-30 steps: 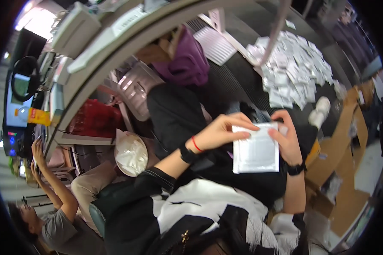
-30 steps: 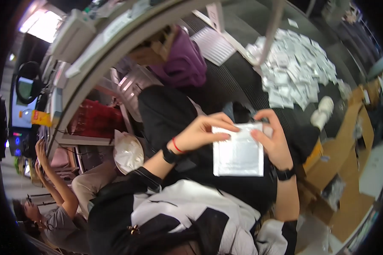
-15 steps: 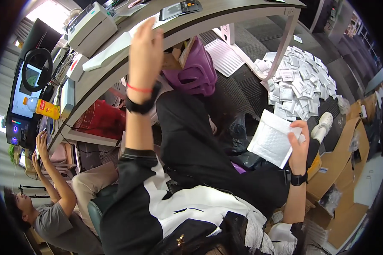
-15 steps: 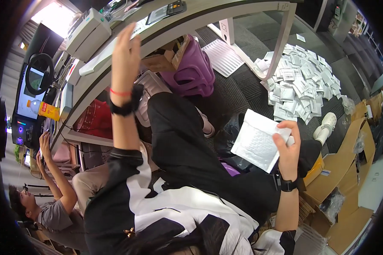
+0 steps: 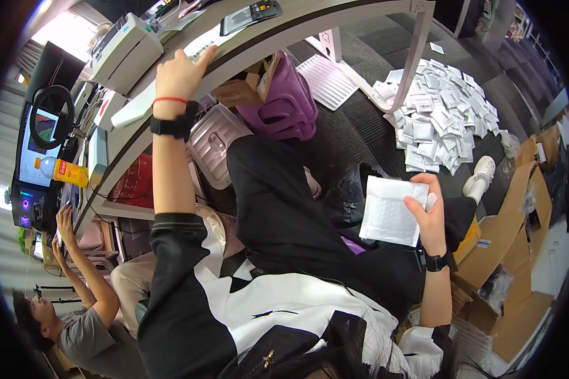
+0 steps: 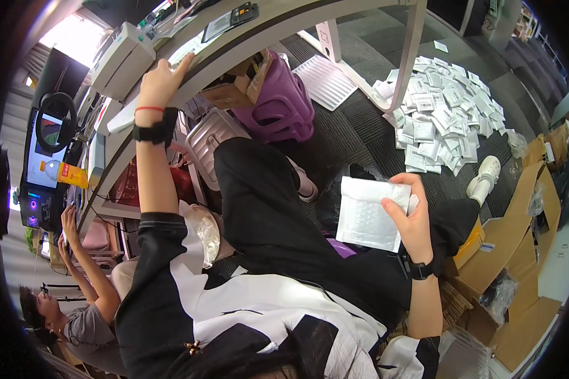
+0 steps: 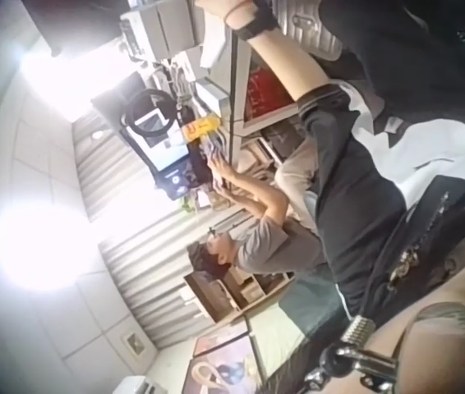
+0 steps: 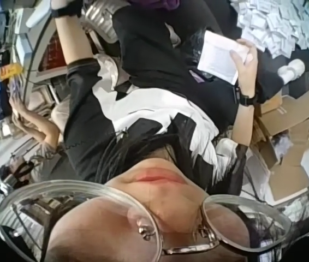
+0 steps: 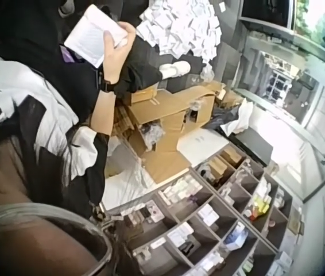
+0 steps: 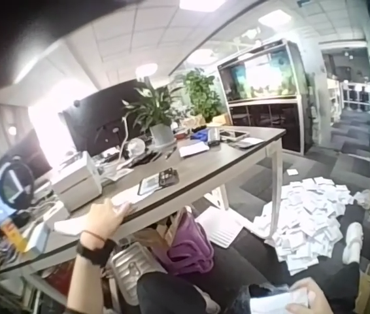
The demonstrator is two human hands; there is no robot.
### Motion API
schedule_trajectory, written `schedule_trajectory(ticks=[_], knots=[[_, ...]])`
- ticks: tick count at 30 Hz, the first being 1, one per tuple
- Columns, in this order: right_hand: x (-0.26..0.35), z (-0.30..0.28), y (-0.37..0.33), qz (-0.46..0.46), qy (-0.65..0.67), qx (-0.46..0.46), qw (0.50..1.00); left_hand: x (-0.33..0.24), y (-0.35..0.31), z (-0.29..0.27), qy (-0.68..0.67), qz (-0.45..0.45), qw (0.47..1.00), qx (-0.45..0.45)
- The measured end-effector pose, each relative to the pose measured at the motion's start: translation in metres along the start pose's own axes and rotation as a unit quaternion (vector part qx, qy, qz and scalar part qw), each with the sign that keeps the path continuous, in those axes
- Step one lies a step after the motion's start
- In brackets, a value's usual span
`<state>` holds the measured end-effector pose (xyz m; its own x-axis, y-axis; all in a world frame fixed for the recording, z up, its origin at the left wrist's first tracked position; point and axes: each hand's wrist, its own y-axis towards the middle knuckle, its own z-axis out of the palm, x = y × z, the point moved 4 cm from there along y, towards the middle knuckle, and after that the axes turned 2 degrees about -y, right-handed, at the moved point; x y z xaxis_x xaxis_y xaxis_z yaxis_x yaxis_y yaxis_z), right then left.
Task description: The person packs small items by placing a black package into a white padded envelope, adhering a shipping label to it, and setting it aside. They then repeat the process with another item, envelope, and label.
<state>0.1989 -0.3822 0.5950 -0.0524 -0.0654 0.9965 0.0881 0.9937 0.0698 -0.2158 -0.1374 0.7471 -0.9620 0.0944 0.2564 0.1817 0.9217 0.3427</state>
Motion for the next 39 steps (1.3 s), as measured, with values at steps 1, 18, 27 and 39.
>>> schedule_trajectory(ticks=[1, 18, 27, 39], knots=[[0.001, 0.005, 0.003, -0.005, 0.007, 0.011, 1.0, -0.002, -0.013, -0.014, -0.039, -0.069, 0.996, -0.037], [0.099, 0.095, 0.076, -0.241, -0.261, 0.231, 0.906, -0.041, -0.1, 0.043, -0.903, -0.293, 0.31, -0.038], [0.145, 0.158, 0.104, -0.308, -0.199, 0.202, 0.908, -0.025, -0.088, 0.045, -0.912, -0.311, 0.258, 0.068], [0.161, 0.248, 0.173, -0.483, -0.271, 0.109, 0.825, -0.033, -0.104, 0.004, -0.734, -0.216, 0.609, -0.208]])
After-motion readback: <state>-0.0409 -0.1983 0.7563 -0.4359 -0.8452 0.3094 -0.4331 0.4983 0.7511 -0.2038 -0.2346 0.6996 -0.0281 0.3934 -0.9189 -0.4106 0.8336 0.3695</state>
